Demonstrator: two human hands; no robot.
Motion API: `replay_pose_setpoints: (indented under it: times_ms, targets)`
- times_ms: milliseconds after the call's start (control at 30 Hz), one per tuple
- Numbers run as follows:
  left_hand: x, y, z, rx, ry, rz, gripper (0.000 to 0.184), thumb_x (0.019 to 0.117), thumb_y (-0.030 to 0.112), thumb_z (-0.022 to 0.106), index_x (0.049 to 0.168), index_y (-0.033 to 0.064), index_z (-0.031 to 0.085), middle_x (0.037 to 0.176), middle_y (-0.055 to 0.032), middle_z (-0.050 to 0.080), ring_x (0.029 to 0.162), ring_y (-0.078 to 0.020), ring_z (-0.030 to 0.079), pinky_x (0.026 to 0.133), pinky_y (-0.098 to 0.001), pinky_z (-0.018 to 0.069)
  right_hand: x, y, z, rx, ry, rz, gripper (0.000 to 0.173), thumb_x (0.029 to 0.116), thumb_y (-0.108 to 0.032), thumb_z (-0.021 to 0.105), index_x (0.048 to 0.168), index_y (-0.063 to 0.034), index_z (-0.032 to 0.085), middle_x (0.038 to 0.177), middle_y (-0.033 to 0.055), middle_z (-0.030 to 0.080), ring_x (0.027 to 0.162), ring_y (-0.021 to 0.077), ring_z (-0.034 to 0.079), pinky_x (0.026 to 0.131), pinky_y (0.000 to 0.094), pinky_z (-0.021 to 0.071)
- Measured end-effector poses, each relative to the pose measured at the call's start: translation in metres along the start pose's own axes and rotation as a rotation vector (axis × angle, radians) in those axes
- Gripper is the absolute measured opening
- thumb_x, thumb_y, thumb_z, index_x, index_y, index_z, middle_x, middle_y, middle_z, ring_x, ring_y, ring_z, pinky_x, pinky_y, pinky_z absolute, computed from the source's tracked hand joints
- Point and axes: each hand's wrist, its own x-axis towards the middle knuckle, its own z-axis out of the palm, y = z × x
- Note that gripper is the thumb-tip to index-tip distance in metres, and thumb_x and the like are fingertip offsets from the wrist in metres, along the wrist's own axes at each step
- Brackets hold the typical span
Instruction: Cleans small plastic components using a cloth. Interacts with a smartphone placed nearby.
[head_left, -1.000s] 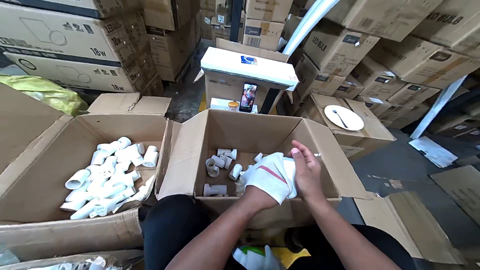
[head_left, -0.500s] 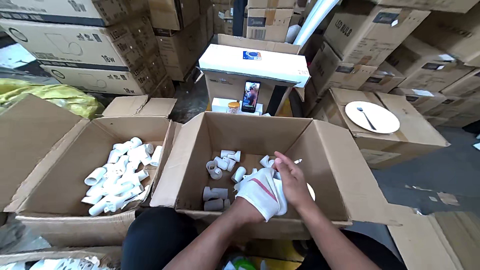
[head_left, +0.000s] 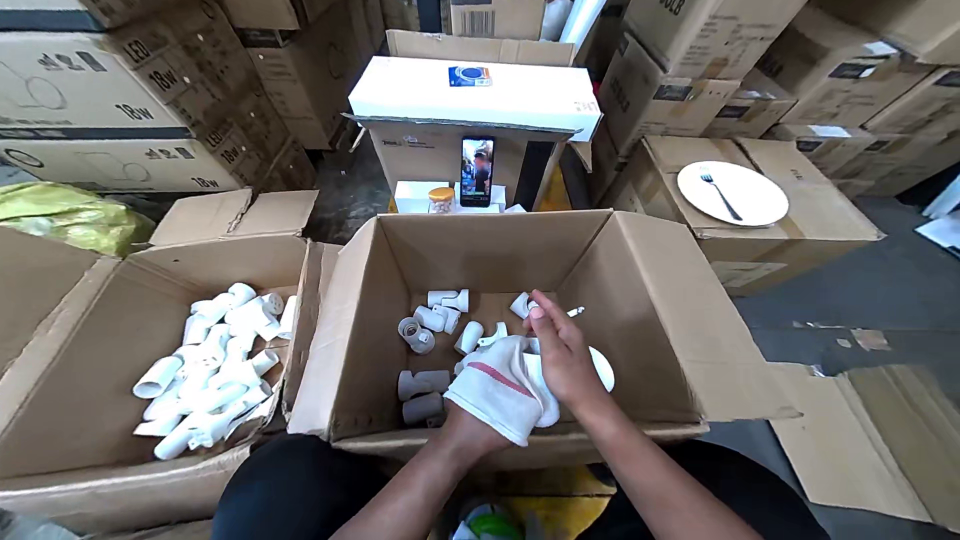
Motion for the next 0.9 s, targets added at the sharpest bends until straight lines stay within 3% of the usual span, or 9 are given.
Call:
replay_pose_setpoints:
  times_ms: [67,167,300,433,500,567,700,767,900]
  targets:
    - [0.010,-0.012,0.004,-0.035,0.081,-0.027,0.053,0.0824,0.033,0.081,0.125,0.0041,0.067,0.113,-0.0132,0.073,0.109,-0.0231,0.068,0.100,-0.0479,0.0526,-0.004,0.002,0.009,-0.050,-0.006,-0.062,0.056,0.1094,-0.034,0.038,0.152,0.0023,0.044,0.124,0.0166,0.066,0.110,0.0165,0.064,0.100,0.0341,0.0518]
    - [0.025,-0.009,-0.007,-0.097,0.119,-0.143,0.026,0.0897,0.028,0.069,0.111,0.0138,0.073,0.098,-0.0035,0.074,0.093,-0.0150,0.070,0.087,-0.0445,0.0568,-0.005,0.006,0.019,-0.098,-0.007,-0.097,0.059,0.1089,-0.037,0.038,0.154,0.0008,0.042,0.120,0.0153,0.067,0.106,0.0167,0.065,0.097,0.0359,0.0533]
    - [0.010,-0.012,-0.019,0.053,-0.123,-0.081,0.057,0.0854,0.037,0.078,0.126,-0.0013,0.067,0.122,-0.0185,0.070,0.120,-0.0286,0.065,0.107,-0.0514,0.0461,0.010,0.008,0.017,-0.050,0.012,0.017,0.055,0.1101,-0.032,0.036,0.154,0.0015,0.041,0.125,0.0185,0.064,0.112,0.0206,0.064,0.100,0.0364,0.0527]
    - [0.020,-0.028,0.001,0.025,0.108,-0.083,0.049,0.0854,0.040,0.075,0.124,0.0105,0.069,0.109,-0.0086,0.074,0.105,-0.0219,0.070,0.096,-0.0517,0.0545,0.010,0.010,0.025,-0.100,-0.015,-0.057,0.057,0.1087,-0.031,0.038,0.154,0.0024,0.041,0.122,0.0182,0.066,0.109,0.0189,0.065,0.099,0.0364,0.0524]
    - [0.024,-0.030,0.001,-0.074,0.254,-0.109,0.036,0.0888,0.031,0.073,0.115,0.0070,0.073,0.102,-0.0117,0.075,0.099,-0.0240,0.071,0.092,-0.0528,0.0559,0.011,0.005,0.026,-0.036,-0.017,-0.086,0.054,0.1087,-0.028,0.040,0.152,0.0048,0.043,0.117,0.0171,0.067,0.103,0.0164,0.067,0.095,0.0333,0.0550]
    - [0.026,-0.019,-0.011,-0.257,0.333,-0.195,0.030,0.0936,0.017,0.070,0.117,-0.0017,0.070,0.105,-0.0162,0.073,0.101,-0.0233,0.070,0.095,-0.0464,0.0554,0.014,-0.005,0.019,0.062,0.001,-0.050,0.051,0.1092,-0.027,0.038,0.151,0.0014,0.045,0.112,0.0138,0.068,0.096,0.0166,0.068,0.088,0.0354,0.0578]
    - [0.034,-0.027,-0.011,-0.613,0.378,-0.177,0.019,0.0932,0.007,0.065,0.112,0.0050,0.068,0.093,-0.0042,0.070,0.086,-0.0095,0.067,0.080,-0.0320,0.0581,0.034,-0.019,-0.010,0.267,0.108,-0.013,0.048,0.1114,-0.032,0.030,0.152,-0.0115,0.047,0.107,0.0046,0.069,0.081,0.0147,0.068,0.072,0.0359,0.0604]
    - [0.024,-0.030,-0.009,-0.465,0.291,-0.106,0.024,0.0846,0.003,0.073,0.108,-0.0001,0.069,0.093,-0.0061,0.070,0.087,-0.0094,0.067,0.083,-0.0314,0.0569,0.037,-0.020,-0.017,0.377,0.161,0.040,0.049,0.1123,-0.037,0.029,0.150,-0.0153,0.050,0.105,0.0026,0.069,0.079,0.0129,0.067,0.070,0.0327,0.0594]
    - [0.008,-0.019,-0.010,-0.050,0.128,-0.003,0.034,0.0812,0.022,0.083,0.105,-0.0021,0.074,0.099,-0.0155,0.075,0.097,-0.0219,0.070,0.093,-0.0428,0.0525,0.037,-0.017,-0.014,0.546,0.162,0.178,0.046,0.1125,-0.039,0.032,0.146,-0.0153,0.053,0.106,0.0017,0.068,0.083,0.0124,0.068,0.073,0.0320,0.0600]
